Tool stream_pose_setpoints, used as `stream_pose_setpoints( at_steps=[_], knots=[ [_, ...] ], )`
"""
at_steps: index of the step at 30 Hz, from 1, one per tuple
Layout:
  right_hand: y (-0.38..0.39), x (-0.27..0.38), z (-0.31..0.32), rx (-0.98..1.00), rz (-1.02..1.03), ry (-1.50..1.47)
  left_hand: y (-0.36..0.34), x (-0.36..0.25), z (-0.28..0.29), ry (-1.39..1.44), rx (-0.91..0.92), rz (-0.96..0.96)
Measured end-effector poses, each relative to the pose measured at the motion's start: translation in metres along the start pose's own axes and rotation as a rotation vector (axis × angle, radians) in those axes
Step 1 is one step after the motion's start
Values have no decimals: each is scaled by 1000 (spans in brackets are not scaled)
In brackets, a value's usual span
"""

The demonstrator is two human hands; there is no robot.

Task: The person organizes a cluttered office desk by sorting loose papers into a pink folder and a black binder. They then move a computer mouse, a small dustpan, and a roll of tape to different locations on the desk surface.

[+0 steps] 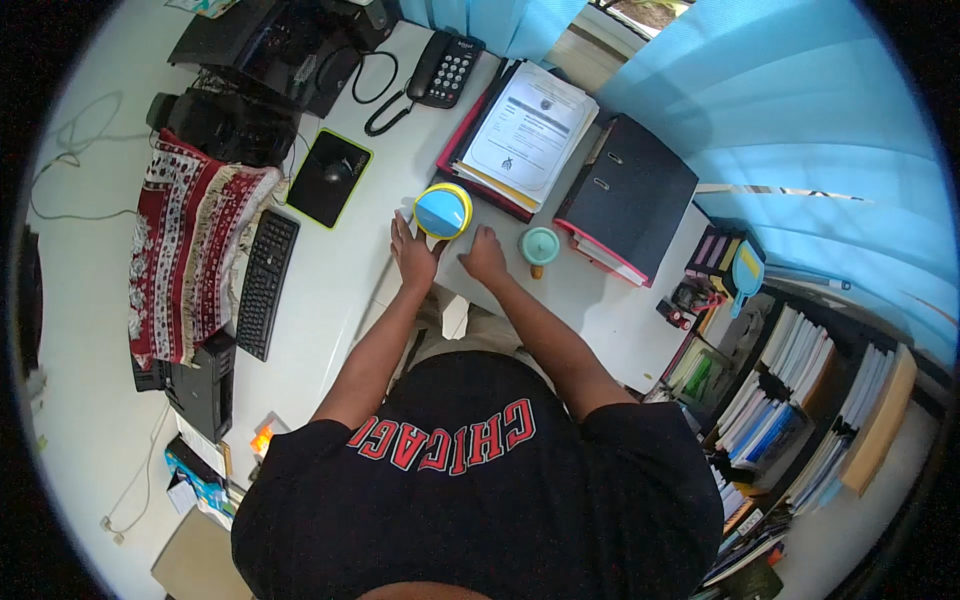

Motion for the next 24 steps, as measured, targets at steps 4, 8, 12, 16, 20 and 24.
stream_pose_setpoints(
  at_steps=[4,8,12,16,20,24],
  knots=[
    [27,-11,-22,281,67,133,11,8,22,-74,158,14],
    [51,-17,-38,374,152,193,49,44,67,-182,173,-31],
    [58,1,-61,411,338,279,112,103,90,-221,112,-2],
    [64,69,-77,437,522,308,200,163,112,-159,-19,174],
    [58,112,-132,335,711,446,298,220,131,-33,-231,354],
    [82,192,-205,381,835,597,404,280,128,41,-333,580]
  ],
)
Point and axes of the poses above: each hand's wrist, its own y-axis away from the middle knuckle, its own z-axis out of the back of the hand, x = y × z, the point moved 2 cm from there along -y, towards the middle knuckle, and after that the axes turned 10 degrees about x, right-handed, at the moved point
